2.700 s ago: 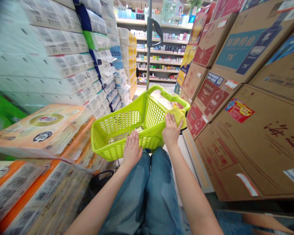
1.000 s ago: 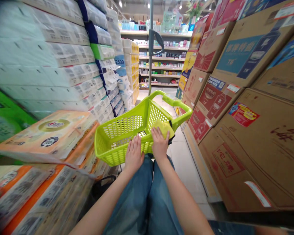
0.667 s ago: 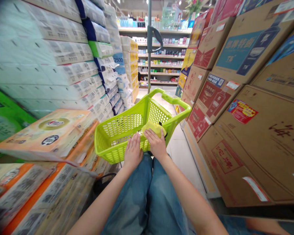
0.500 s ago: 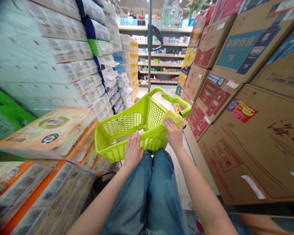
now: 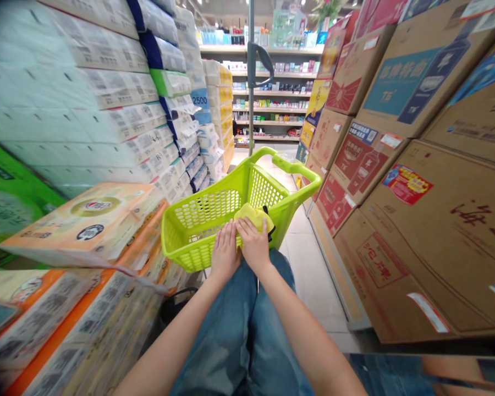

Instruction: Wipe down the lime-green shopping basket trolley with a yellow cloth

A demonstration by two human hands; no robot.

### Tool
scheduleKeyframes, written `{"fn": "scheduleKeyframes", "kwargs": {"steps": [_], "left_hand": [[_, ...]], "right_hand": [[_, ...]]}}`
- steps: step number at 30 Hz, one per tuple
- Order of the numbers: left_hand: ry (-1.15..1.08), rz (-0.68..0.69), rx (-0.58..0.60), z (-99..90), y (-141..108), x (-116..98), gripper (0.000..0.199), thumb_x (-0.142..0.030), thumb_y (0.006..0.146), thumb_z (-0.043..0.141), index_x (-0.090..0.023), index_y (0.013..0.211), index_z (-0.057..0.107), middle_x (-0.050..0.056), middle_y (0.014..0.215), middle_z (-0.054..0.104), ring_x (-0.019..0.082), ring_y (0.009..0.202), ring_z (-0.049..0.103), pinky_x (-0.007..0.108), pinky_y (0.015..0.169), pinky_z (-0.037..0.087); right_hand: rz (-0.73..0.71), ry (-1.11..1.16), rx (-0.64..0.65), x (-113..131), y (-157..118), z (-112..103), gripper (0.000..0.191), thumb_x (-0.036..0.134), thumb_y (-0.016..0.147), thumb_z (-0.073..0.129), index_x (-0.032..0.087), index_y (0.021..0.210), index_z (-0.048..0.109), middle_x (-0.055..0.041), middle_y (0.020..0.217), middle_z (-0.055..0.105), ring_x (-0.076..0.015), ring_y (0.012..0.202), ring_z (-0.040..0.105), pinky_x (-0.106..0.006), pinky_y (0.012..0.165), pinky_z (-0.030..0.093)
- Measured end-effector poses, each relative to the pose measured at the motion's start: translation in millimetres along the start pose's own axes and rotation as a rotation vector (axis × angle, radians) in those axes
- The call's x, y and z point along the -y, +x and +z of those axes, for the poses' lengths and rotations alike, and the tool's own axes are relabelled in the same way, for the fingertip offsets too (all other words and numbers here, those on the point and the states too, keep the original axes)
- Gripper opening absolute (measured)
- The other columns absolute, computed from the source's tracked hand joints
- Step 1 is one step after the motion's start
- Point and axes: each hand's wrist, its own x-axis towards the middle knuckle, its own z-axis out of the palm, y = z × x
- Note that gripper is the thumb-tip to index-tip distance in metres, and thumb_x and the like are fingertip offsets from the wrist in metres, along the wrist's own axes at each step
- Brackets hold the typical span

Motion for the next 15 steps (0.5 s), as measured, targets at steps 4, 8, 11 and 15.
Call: {"fn": "scheduleKeyframes", "kwargs": {"steps": [4, 8, 11, 15], "left_hand": [[-0.026, 0.015, 0.016, -3.6, 0, 1, 0.085, -0.013, 0.08, 0.048, -0.009, 0.156, 0.009, 0.016, 0.161, 0.026, 0.026, 0.15, 0.022, 0.046, 0.122, 0.023], [-0.048, 0.005, 0.018, -4.2, 2, -2, 0.085, -0.013, 0.081, 0.048, -0.008, 0.156, 0.01, 0.016, 0.161, 0.027, 0.027, 0.151, 0.02, 0.046, 0.123, 0.021], [-0.054, -0.018, 0.021, -4.4, 2, -6, 0.084, -0.014, 0.081, 0.049, -0.007, 0.156, 0.012, 0.017, 0.161, 0.026, 0.027, 0.151, 0.02, 0.046, 0.123, 0.021], [-0.032, -0.025, 0.029, -3.0, 3, -8, 0.08, -0.015, 0.082, 0.049, -0.005, 0.154, 0.016, 0.017, 0.161, 0.025, 0.026, 0.151, 0.02, 0.045, 0.123, 0.021]], "right_hand": [[-0.01, -0.1, -0.025, -61, 9, -37, 0.069, -0.002, 0.079, 0.042, 0.025, 0.141, 0.05, -0.0067, 0.14, 0.06, -0.0216, 0.136, 0.049, -0.058, 0.121, -0.003], [0.141, -0.174, -0.148, -111, 20, -66, 0.066, 0.0, 0.078, 0.041, 0.022, 0.139, 0.054, -0.0079, 0.138, 0.061, -0.0239, 0.135, 0.05, -0.061, 0.12, -0.004], [0.232, -0.169, -0.19, -102, 25, -59, 0.063, 0.001, 0.078, 0.041, 0.019, 0.137, 0.055, -0.009, 0.139, 0.06, -0.0248, 0.137, 0.047, -0.061, 0.12, 0.002], [0.186, -0.085, -0.105, -38, 21, -19, 0.059, 0.001, 0.081, 0.04, 0.018, 0.134, 0.057, -0.0084, 0.136, 0.063, -0.023, 0.136, 0.048, -0.056, 0.121, 0.002]]}}
